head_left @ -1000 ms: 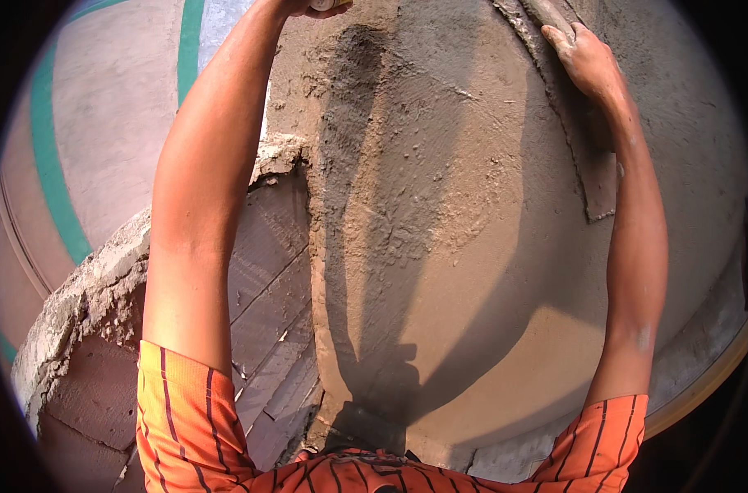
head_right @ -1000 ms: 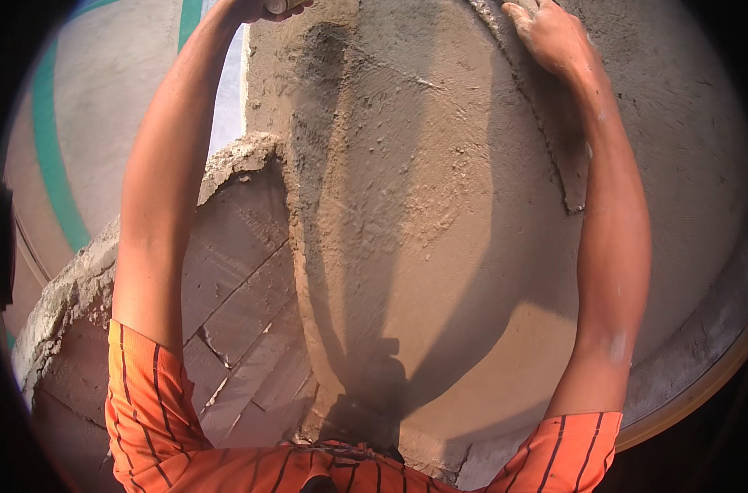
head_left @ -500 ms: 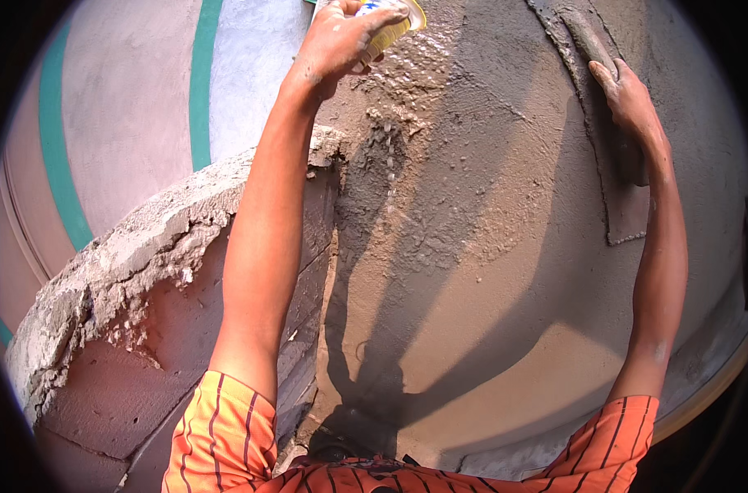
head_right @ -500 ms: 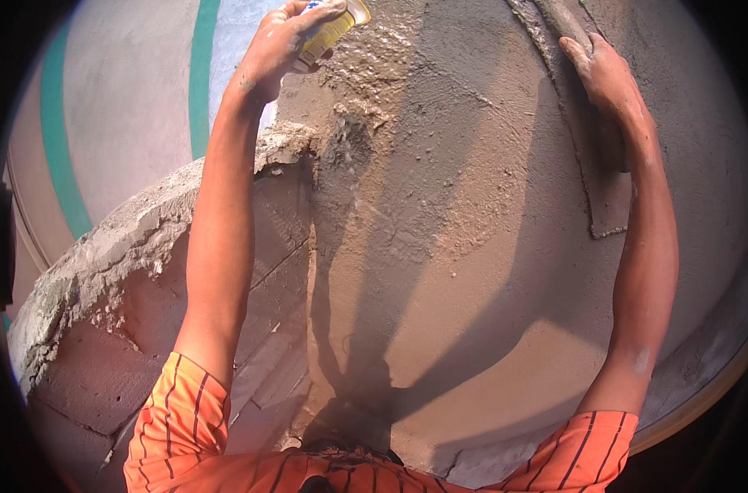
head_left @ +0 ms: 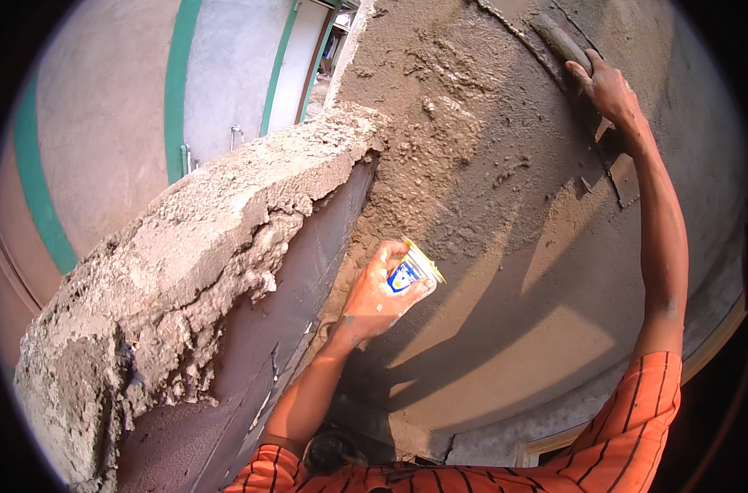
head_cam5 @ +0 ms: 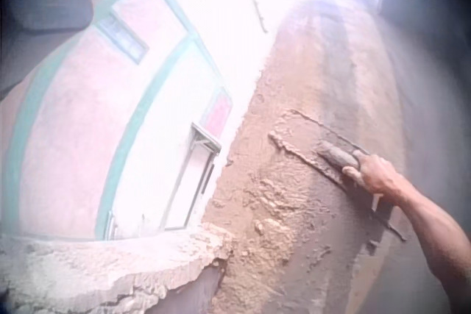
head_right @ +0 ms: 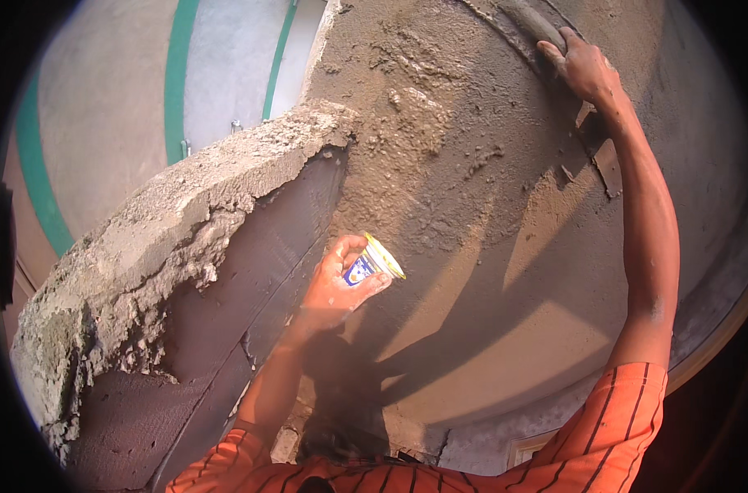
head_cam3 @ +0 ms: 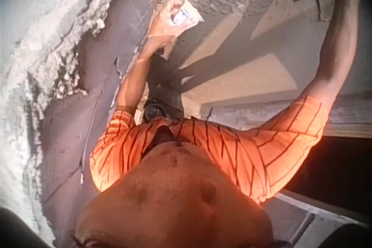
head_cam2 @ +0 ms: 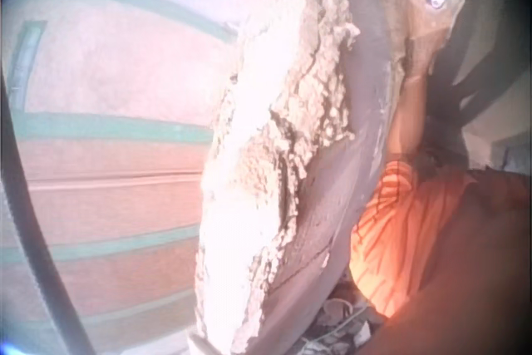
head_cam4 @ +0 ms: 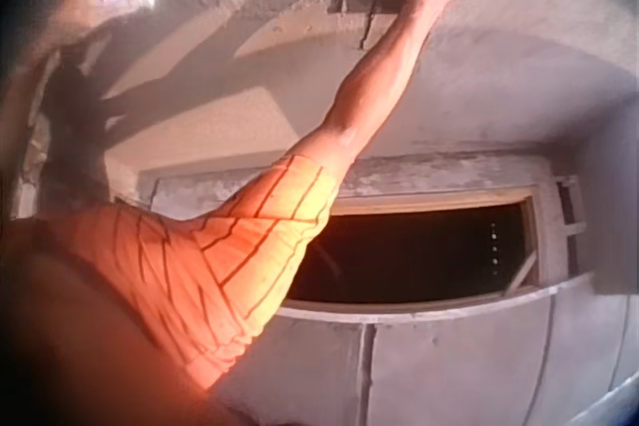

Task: The person applies a plaster-like substance to a curved wall using a trowel. They repeatedly scoop material from a small container held in the left hand and smooth it onto the wall surface with the trowel in the right hand.

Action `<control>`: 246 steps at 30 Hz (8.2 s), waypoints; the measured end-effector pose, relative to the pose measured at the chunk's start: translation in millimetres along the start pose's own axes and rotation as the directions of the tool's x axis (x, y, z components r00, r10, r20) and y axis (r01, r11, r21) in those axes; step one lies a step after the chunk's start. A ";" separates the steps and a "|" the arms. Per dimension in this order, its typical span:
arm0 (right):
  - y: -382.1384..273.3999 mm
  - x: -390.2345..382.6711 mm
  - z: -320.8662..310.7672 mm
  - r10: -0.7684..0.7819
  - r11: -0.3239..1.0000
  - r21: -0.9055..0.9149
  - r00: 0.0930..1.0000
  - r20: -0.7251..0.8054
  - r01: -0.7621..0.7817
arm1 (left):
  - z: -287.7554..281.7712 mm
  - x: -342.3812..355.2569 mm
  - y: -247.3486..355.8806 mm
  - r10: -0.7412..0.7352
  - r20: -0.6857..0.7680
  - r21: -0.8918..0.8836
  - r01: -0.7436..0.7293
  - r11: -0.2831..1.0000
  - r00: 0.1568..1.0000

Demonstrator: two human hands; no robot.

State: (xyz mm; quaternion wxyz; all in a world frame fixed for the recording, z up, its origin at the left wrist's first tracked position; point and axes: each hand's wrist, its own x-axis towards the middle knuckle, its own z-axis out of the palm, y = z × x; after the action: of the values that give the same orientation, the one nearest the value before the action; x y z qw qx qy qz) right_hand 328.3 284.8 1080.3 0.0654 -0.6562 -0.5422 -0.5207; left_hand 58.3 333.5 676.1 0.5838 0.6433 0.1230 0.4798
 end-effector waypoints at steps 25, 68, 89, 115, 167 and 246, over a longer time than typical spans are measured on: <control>-162.8 8.1 17.7 -0.187 0.969 -0.111 0.951 0.245 0.220 | -16.6 -46.4 -0.2 0.021 -0.147 -0.192 -0.049 0.980 0.989; 80.7 -7.9 22.7 0.174 0.932 0.338 0.981 -0.087 -0.135 | -11.3 197.8 145.2 0.651 -0.332 0.588 -0.390 0.708 0.683; -200.1 27.4 4.8 -0.198 0.978 -0.061 0.979 0.048 0.200 | 33.4 -57.2 -62.3 -0.014 -0.057 -0.153 0.005 0.988 0.998; -33.3 16.8 5.4 -0.008 0.952 -0.305 0.989 -0.144 -0.037 | 40.3 -119.4 -21.5 -0.028 0.152 -0.318 0.076 0.945 0.988; -107.0 -217.0 86.9 0.551 0.175 0.841 0.759 0.346 -0.511 | 71.4 -122.6 -72.4 -0.284 0.052 -0.149 0.289 0.946 0.957; -157.1 99.9 68.2 0.564 0.528 0.843 0.783 -0.262 -0.098 | -26.7 -165.5 -28.2 -0.243 -0.319 -0.118 0.216 0.969 0.916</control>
State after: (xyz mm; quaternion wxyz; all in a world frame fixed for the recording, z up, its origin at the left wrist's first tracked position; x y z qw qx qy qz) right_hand 234.5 456.9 1049.8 0.5912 -0.4889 -0.5353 -0.3534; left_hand -34.9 239.7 569.4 0.6324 0.5107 0.2748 0.5136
